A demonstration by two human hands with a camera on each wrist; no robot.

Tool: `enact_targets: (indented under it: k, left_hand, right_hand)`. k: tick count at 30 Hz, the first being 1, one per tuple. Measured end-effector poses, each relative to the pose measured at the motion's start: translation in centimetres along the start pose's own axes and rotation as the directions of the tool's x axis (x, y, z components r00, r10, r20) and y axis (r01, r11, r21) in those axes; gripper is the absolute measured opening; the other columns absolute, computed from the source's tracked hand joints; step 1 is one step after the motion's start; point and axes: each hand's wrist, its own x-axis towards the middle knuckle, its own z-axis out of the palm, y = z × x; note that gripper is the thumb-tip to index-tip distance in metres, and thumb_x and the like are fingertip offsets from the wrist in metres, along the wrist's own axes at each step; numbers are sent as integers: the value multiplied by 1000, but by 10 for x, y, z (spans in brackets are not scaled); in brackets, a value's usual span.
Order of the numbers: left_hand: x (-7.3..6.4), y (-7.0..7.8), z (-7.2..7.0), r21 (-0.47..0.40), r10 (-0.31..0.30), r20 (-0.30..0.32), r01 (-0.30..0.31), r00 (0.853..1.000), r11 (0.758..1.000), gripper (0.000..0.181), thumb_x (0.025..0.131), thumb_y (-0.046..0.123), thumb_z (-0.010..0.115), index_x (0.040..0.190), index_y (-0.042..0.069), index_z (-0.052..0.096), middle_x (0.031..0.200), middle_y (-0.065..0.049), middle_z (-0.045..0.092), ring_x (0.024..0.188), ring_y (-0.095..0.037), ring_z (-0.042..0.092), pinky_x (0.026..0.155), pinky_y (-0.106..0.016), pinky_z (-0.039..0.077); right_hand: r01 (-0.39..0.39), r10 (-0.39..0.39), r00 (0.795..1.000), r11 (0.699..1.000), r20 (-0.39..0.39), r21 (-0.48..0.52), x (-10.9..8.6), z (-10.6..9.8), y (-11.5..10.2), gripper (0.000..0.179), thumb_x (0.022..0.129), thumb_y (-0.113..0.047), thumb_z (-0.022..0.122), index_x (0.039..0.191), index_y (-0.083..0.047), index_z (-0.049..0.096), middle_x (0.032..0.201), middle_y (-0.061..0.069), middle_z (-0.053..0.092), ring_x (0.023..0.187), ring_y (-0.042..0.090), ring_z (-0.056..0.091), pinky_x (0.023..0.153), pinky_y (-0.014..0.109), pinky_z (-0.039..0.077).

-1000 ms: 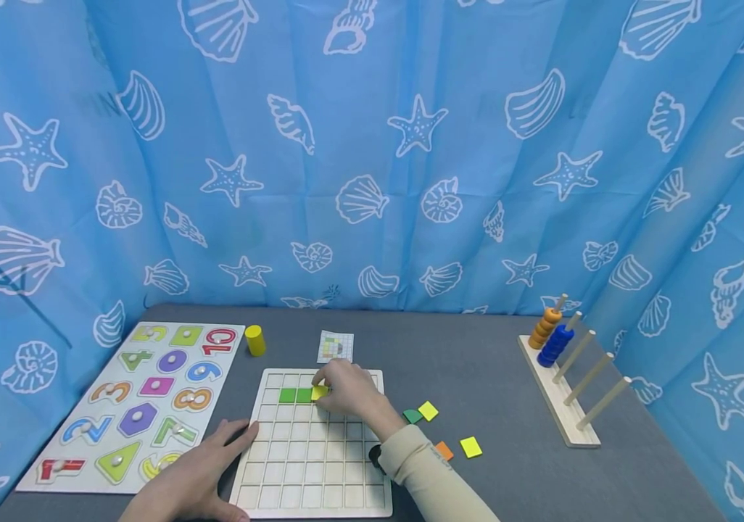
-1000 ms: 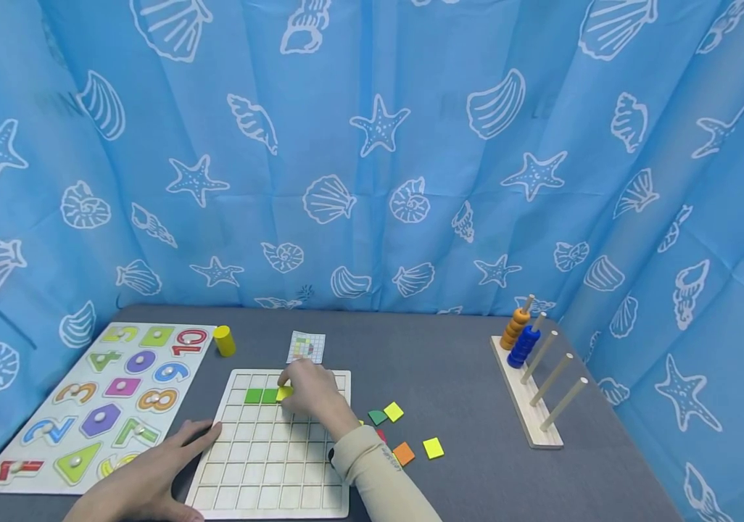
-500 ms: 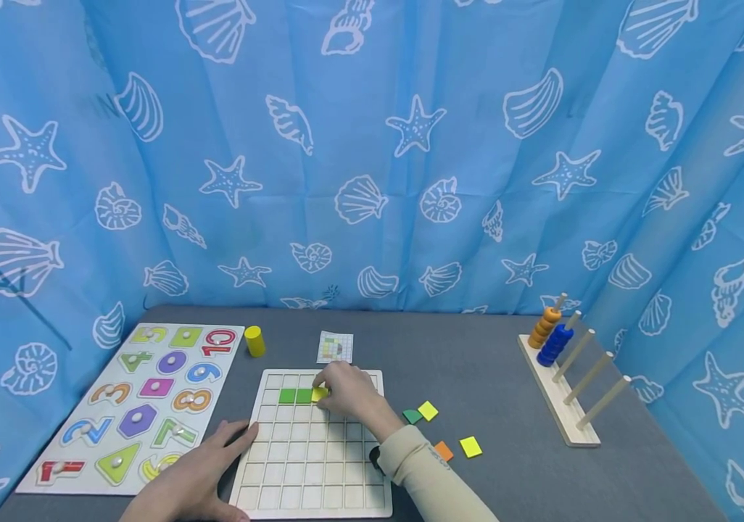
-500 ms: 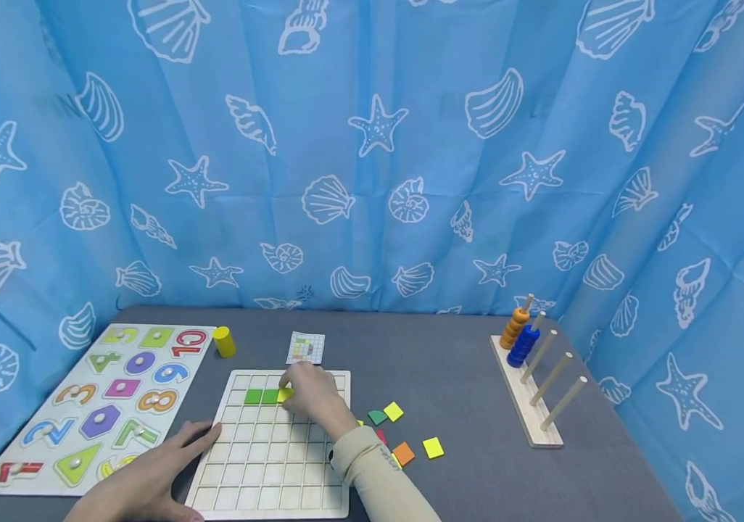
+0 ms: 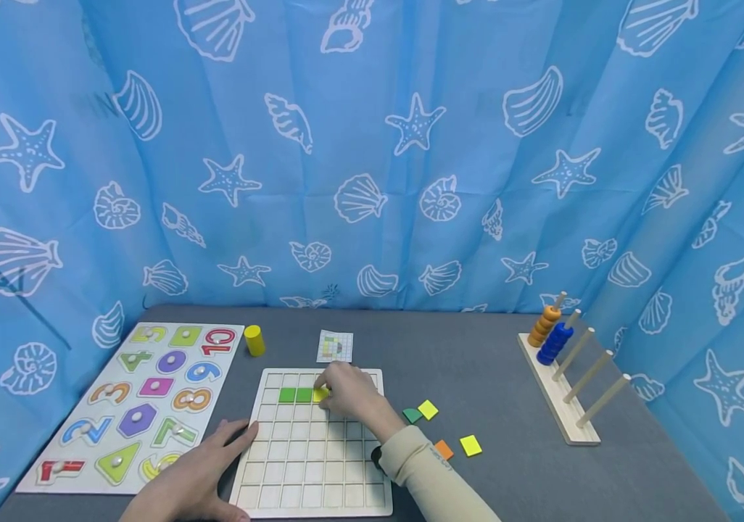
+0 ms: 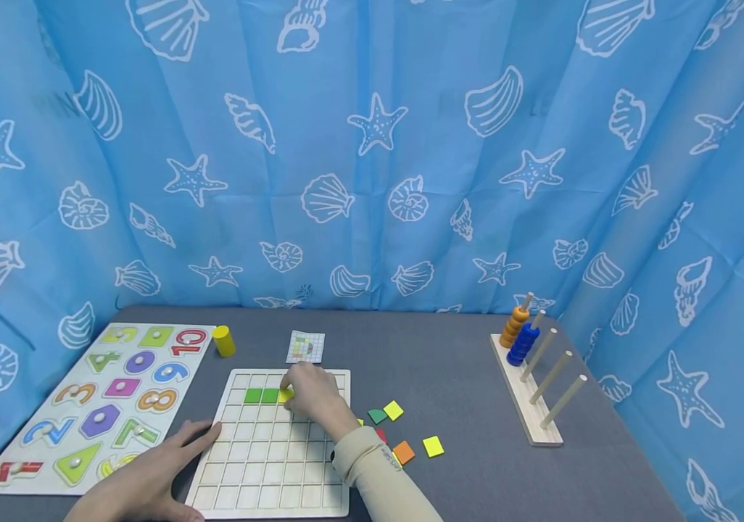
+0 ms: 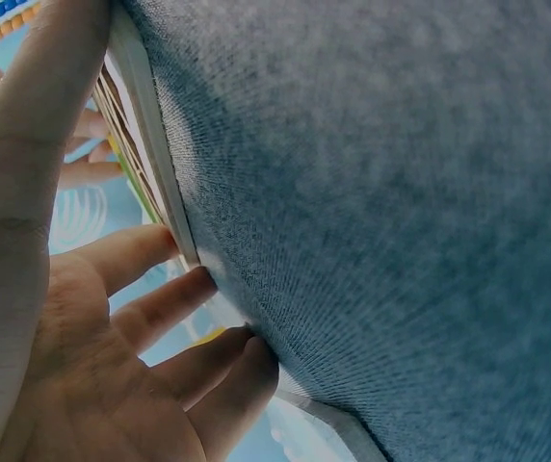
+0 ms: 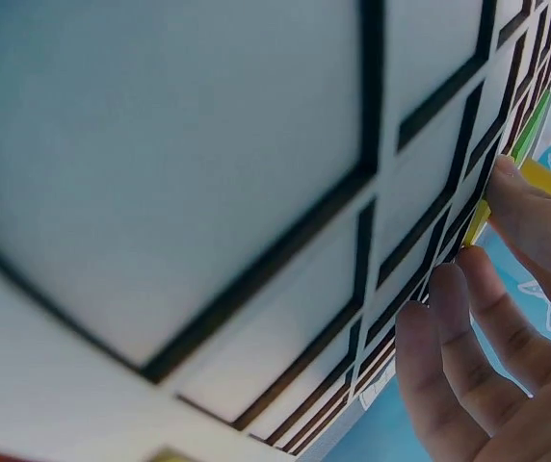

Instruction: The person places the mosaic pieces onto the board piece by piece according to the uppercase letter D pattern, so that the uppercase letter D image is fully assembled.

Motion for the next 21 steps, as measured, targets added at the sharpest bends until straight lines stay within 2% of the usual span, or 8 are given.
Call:
enact_targets:
  k: [11, 16, 21]
  left_hand:
    - [0, -2, 2, 20, 40, -23, -39, 999, 999, 128, 58, 62, 92, 157, 3, 37, 158, -24, 37, 144, -65, 28, 103, -72, 43]
    - [1, -1, 1, 14, 1, -3, -1, 1000, 1000, 127, 59, 63, 91, 158, 4, 36, 158, -23, 37, 145, -63, 27, 103, -73, 43]
    - [1, 1, 1, 3, -29, 5, 29, 1000, 1000, 129, 57, 65, 90, 158, 6, 37, 158, -22, 37, 147, -61, 27, 104, -73, 42]
  right_hand:
    - [0, 0, 1000, 1000, 7, -13, -2, -2, 0, 27, 85, -14, 83, 112, -15, 80, 110, 3, 74, 97, 15, 70, 70, 26, 55]
    - [16, -16, 1000, 1000, -1, -19, -6, -7, 2, 30, 84, -16, 83, 114, -15, 80, 112, 3, 74, 99, 15, 69, 70, 26, 55]
    - [27, -27, 1000, 1000, -1, -10, -13, -18, 6, 30, 88, -18, 80, 118, -14, 78, 116, 4, 75, 104, 18, 71, 78, 34, 60]
